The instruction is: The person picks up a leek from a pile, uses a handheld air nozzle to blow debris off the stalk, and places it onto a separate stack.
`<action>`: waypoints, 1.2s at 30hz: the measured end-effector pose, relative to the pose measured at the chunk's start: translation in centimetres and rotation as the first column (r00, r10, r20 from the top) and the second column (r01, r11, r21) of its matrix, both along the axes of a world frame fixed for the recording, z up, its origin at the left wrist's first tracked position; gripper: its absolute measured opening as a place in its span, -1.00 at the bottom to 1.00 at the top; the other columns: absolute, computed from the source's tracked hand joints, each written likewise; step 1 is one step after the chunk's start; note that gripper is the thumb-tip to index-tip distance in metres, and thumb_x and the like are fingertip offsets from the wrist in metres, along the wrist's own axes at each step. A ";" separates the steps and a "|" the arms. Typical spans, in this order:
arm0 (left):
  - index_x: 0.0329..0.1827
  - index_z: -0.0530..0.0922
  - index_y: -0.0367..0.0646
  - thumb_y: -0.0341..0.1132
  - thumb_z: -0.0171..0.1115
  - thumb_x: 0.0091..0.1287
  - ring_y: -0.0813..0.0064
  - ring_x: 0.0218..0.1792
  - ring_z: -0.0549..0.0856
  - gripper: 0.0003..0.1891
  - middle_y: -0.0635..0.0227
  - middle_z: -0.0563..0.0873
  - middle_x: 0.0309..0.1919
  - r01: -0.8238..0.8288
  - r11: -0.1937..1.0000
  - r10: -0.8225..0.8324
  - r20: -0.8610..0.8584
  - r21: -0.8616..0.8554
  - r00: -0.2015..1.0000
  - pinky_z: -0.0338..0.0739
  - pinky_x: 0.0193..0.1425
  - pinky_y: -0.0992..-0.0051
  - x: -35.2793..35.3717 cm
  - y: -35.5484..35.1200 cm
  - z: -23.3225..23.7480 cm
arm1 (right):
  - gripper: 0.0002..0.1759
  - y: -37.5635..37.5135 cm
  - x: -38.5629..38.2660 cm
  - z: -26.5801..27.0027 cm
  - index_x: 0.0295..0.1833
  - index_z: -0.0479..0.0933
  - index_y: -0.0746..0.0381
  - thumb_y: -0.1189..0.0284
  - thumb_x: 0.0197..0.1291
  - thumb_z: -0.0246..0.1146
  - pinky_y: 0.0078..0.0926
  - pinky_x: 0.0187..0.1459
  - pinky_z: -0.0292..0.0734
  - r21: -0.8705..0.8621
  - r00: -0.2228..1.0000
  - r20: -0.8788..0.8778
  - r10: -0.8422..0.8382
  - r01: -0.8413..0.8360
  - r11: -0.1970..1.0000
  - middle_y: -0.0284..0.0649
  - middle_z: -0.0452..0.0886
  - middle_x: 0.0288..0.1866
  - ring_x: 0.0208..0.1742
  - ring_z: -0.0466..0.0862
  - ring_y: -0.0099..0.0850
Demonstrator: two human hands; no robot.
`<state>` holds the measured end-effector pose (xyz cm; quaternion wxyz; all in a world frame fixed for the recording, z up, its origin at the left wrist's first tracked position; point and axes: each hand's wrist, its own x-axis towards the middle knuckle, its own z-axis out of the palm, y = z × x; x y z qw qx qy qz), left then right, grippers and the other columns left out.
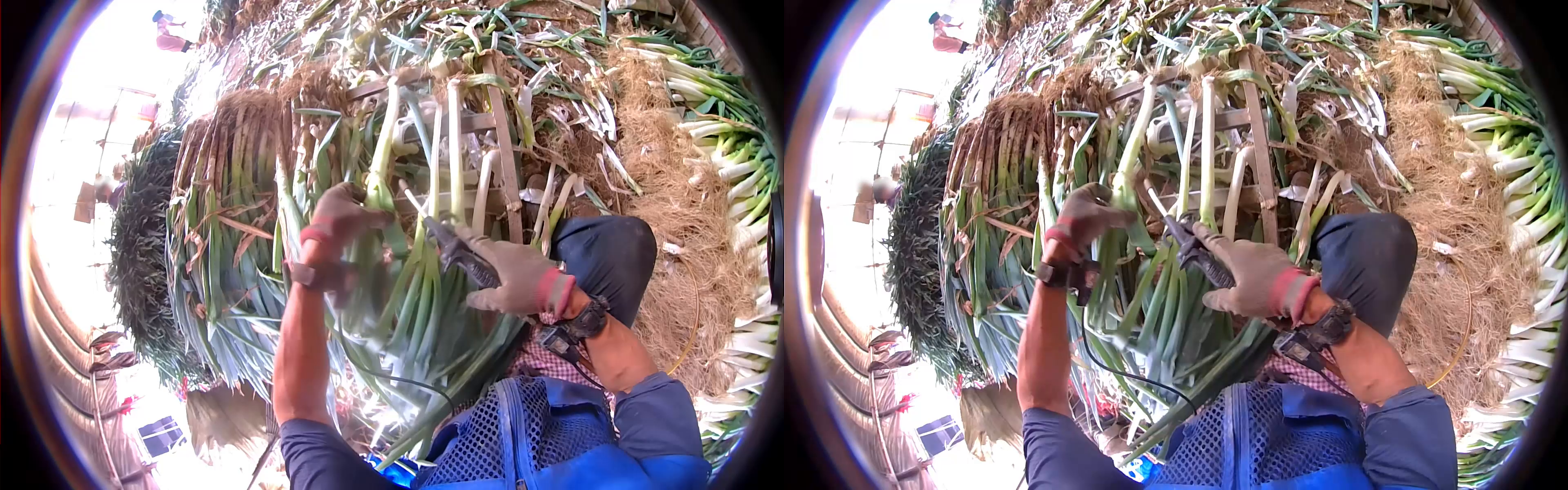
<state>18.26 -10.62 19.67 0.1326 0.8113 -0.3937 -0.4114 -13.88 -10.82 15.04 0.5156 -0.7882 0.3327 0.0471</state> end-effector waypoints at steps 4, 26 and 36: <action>0.20 0.72 -0.23 -0.03 0.78 0.00 0.02 -0.01 0.90 -0.27 -0.01 0.90 -0.06 0.130 0.982 -0.180 0.484 0.136 0.857 0.74 0.20 0.20 -4.4 3.3 -3.5 | 0.29 1.6 -2.4 -0.2 0.90 0.00 0.11 0.06 0.19 0.56 -0.16 0.26 0.64 0.076 0.991 0.126 -0.042 0.032 0.997 0.22 0.75 0.22 0.19 0.79 0.10; 0.18 0.79 -0.12 -0.05 0.76 0.08 0.06 -0.01 0.90 -0.38 0.07 0.92 -0.05 0.061 0.998 -0.043 0.438 -0.026 0.898 0.75 0.16 0.16 -3.4 6.7 -7.8 | 0.23 -3.3 6.4 -2.3 0.91 0.00 0.07 0.02 0.25 0.49 -0.12 0.24 0.68 -0.045 0.988 -0.145 0.049 -0.056 0.997 0.12 0.81 0.12 0.11 0.83 0.02; 0.12 0.80 -0.28 -0.31 0.73 0.20 0.57 -0.24 0.85 -0.55 0.33 0.91 -0.21 -0.159 0.987 0.157 -0.095 -0.012 0.983 0.77 -0.04 0.46 -2.2 7.0 -6.9 | 0.16 -11.9 12.9 -5.5 0.87 0.13 0.06 0.09 0.23 0.53 -0.08 0.27 0.68 -0.157 0.978 -0.158 -0.138 0.113 0.981 0.08 0.82 0.24 0.20 0.83 0.02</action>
